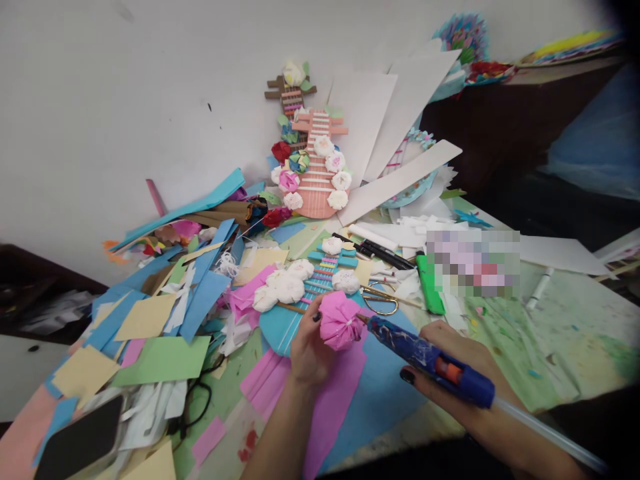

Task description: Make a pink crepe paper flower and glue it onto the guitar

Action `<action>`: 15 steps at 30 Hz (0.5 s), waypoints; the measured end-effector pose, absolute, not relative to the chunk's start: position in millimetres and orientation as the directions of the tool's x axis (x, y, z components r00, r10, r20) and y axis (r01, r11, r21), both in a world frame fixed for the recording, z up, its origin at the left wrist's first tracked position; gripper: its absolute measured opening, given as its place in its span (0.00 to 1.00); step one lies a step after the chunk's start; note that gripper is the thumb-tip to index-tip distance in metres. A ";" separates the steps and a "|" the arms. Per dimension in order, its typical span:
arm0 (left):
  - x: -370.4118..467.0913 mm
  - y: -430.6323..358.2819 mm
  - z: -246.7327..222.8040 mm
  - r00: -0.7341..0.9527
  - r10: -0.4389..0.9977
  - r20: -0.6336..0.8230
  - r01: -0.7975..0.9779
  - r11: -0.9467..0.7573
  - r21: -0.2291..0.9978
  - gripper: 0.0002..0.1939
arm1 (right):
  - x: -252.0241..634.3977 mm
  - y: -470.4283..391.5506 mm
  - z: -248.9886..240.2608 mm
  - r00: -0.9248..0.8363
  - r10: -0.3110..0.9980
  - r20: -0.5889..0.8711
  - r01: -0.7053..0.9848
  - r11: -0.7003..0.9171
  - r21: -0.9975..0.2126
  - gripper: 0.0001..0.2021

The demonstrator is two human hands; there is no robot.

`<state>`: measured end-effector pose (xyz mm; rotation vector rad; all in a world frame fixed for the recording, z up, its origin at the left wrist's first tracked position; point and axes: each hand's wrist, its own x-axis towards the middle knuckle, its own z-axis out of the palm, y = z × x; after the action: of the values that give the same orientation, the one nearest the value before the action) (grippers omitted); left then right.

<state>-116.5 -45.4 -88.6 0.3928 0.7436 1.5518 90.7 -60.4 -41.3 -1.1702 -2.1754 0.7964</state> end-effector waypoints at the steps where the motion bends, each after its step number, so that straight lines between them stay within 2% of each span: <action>1: -116.7 -45.6 -89.0 -0.130 0.975 -0.179 -0.753 0.020 0.658 0.20 | 90.0 -60.5 -41.4 -0.477 0.860 0.182 0.542 0.451 -0.709 0.13; 7: -117.1 -46.9 -90.7 -0.109 0.975 -0.194 -0.750 0.048 0.660 0.18 | 87.8 -57.7 -44.5 -0.455 0.870 0.190 0.536 0.438 -0.722 0.12; 15: -119.8 -46.9 -89.2 -0.075 0.982 -0.173 -0.752 0.058 0.656 0.22 | 89.7 -59.1 -45.7 -0.463 0.863 0.203 0.505 0.445 -0.740 0.12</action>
<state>-119.8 -46.9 -89.2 0.4124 0.7158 1.4998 89.7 -59.1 -45.7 -1.1416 -2.1274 0.8177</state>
